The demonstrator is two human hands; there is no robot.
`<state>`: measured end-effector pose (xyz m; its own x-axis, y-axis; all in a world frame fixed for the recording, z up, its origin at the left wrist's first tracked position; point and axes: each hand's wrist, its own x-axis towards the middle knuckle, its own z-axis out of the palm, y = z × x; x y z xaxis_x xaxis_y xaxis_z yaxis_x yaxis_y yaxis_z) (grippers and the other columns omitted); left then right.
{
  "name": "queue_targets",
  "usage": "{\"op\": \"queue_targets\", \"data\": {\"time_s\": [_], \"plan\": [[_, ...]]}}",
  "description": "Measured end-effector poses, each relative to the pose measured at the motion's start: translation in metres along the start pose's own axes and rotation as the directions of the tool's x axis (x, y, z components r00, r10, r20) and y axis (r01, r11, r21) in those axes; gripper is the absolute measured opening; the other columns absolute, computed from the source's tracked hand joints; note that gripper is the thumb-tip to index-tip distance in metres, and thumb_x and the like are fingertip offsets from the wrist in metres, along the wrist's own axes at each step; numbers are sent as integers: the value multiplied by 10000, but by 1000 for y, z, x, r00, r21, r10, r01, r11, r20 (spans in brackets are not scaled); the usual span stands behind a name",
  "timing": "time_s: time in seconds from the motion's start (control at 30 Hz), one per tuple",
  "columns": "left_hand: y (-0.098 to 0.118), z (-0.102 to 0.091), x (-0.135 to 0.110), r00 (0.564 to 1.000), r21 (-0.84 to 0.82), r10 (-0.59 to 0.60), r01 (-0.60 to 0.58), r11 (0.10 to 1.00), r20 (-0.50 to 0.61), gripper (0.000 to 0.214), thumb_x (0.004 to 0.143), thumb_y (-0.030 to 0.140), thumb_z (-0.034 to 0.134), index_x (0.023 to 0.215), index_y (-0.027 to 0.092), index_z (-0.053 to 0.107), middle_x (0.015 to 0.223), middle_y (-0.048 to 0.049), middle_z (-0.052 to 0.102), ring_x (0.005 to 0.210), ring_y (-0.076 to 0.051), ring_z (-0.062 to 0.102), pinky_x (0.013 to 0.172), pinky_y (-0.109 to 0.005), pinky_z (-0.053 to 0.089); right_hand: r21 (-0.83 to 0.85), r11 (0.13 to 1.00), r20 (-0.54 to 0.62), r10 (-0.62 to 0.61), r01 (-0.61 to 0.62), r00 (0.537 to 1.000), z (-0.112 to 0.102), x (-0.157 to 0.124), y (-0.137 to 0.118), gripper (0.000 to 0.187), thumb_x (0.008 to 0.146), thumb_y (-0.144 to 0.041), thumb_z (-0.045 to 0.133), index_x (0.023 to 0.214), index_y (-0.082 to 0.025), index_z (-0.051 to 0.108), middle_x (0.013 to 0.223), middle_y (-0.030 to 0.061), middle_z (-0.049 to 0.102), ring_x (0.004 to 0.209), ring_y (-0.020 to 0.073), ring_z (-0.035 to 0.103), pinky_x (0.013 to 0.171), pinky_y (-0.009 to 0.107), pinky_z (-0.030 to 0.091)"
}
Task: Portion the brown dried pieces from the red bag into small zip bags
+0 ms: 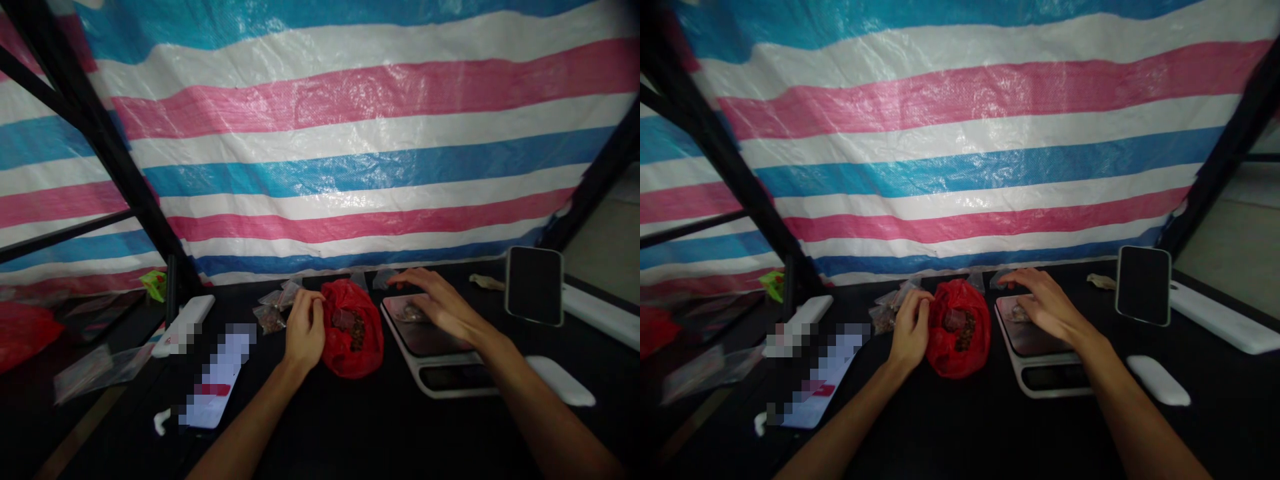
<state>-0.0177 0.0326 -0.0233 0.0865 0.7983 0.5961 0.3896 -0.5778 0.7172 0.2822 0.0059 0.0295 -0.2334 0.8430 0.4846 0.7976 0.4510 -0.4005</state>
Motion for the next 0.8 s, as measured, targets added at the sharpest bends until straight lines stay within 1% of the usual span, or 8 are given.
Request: {"op": "queue_targets", "data": {"time_s": [0.17, 0.3, 0.43, 0.5, 0.67, 0.73, 0.8], "plan": [[-3, 0, 1, 1000, 29, -10, 11, 1000, -22, 229, 1004, 220, 413, 892, 226, 613, 908, -36, 630, 893, -205, 606, 819, -323, 455, 33, 999, 12, -3, 3, 1000, -2, -1, 0, 516, 744, -135, 500, 1181, -295, 725, 1098, 44, 742, 1075, 307, 663, 957, 501, 491], [-3, 0, 1, 1000, 43, -6, 7, 999, -15, 222, 984, 181, 413, 879, 226, 604, 894, -29, 631, 887, -200, 611, 825, -320, 455, 39, 999, 35, 16, -17, 999, 1, -2, 5, 582, 669, -106, 506, 1175, -295, 721, 1133, 33, 739, 1095, 294, 656, 972, 488, 478], [-4, 1, 0, 1000, 48, 3, -3, 999, -5, 222, 979, 159, 411, 882, 223, 601, 907, -30, 638, 899, -198, 615, 836, -326, 463, 7, 1000, 39, -1, 0, 999, 2, -1, 9, 541, 646, -90, 521, 1116, -263, 727, 1137, 49, 741, 1106, 295, 644, 983, 492, 453], [-5, 1, 0, 1000, 50, 6, -6, 999, -1, 220, 976, 158, 415, 880, 223, 603, 907, -30, 640, 897, -198, 618, 835, -324, 464, 3, 1000, 71, 11, -11, 997, 2, -1, 8, 554, 640, -88, 529, 1128, -263, 723, 1167, 54, 734, 1130, 299, 631, 990, 500, 440], [-5, 1, 0, 1000, 56, 7, -7, 998, 2, 215, 966, 148, 429, 871, 223, 606, 892, -24, 640, 875, -191, 618, 815, -310, 459, 11, 995, 191, 96, -100, 977, 2, -5, 5, 647, 640, -93, 549, 1240, -286, 693, 1243, 68, 697, 1186, 316, 586, 1010, 524, 417], [-5, 0, 0, 1000, 57, 9, -9, 998, -5, 216, 969, 148, 427, 874, 221, 608, 892, -23, 639, 873, -189, 618, 812, -307, 458, -10, 991, 229, 133, -134, 964, 3, -7, 5, 657, 654, -91, 551, 1266, -291, 680, 1200, 73, 695, 1160, 317, 584, 1006, 529, 414], [-6, 1, 1, 1000, 59, 10, -9, 998, -12, 220, 975, 152, 419, 881, 219, 607, 896, -23, 636, 877, -187, 617, 816, -308, 456, -50, 986, 265, 165, -157, 950, 5, -7, 6, 625, 662, -90, 561, 1242, -283, 690, 1122, 77, 696, 1119, 316, 589, 995, 518, 421]]}}
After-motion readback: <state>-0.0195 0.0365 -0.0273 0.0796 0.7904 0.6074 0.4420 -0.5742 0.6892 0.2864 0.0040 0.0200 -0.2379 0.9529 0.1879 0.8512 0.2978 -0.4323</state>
